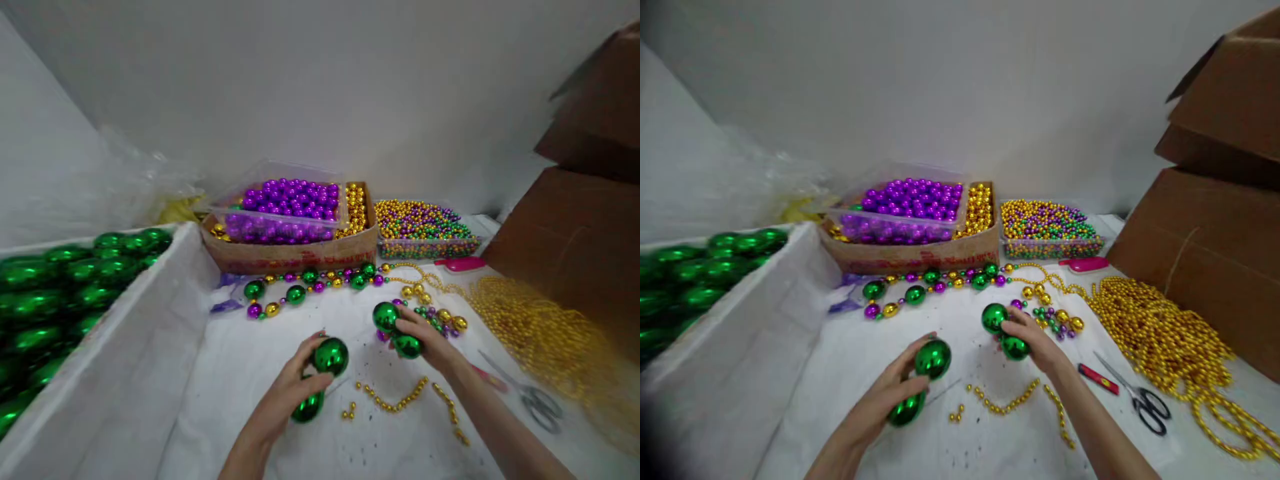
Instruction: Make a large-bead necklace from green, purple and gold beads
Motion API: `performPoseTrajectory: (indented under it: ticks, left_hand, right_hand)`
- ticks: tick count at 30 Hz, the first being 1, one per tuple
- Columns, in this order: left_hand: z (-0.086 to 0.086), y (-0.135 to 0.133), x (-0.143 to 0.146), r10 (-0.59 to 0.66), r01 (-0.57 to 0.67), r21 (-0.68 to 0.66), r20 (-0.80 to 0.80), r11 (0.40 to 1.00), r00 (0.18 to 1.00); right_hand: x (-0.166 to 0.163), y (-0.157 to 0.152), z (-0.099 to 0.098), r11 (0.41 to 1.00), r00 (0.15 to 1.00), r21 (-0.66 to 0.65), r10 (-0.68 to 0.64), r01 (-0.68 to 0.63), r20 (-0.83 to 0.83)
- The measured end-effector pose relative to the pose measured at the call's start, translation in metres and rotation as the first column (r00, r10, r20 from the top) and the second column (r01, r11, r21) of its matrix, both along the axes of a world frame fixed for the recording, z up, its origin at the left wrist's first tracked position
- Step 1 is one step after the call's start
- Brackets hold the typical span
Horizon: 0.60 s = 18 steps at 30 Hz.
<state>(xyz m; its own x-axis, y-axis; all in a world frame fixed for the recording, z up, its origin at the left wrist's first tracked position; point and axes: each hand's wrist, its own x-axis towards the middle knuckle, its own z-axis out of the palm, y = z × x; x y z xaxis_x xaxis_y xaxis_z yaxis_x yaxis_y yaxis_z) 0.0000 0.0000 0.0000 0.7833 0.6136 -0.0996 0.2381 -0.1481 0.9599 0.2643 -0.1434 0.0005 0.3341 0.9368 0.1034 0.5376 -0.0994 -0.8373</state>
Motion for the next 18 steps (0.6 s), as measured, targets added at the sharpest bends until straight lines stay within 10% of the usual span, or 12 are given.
performPoseTrajectory:
  ticks: [8,18]
  left_hand:
    - [-0.014,0.011,0.135,0.131,0.113,0.542,-0.390,0.833,0.911]
    - [-0.030,-0.009,0.160,0.170,0.133,0.635,-0.394,0.761,0.903]
  right_hand:
    - [0.102,0.058,0.017,0.998,0.957,-0.056,0.030,-0.014,0.289]
    - [0.107,0.117,-0.027,0.950,0.905,-0.099,0.311,-0.295,0.290]
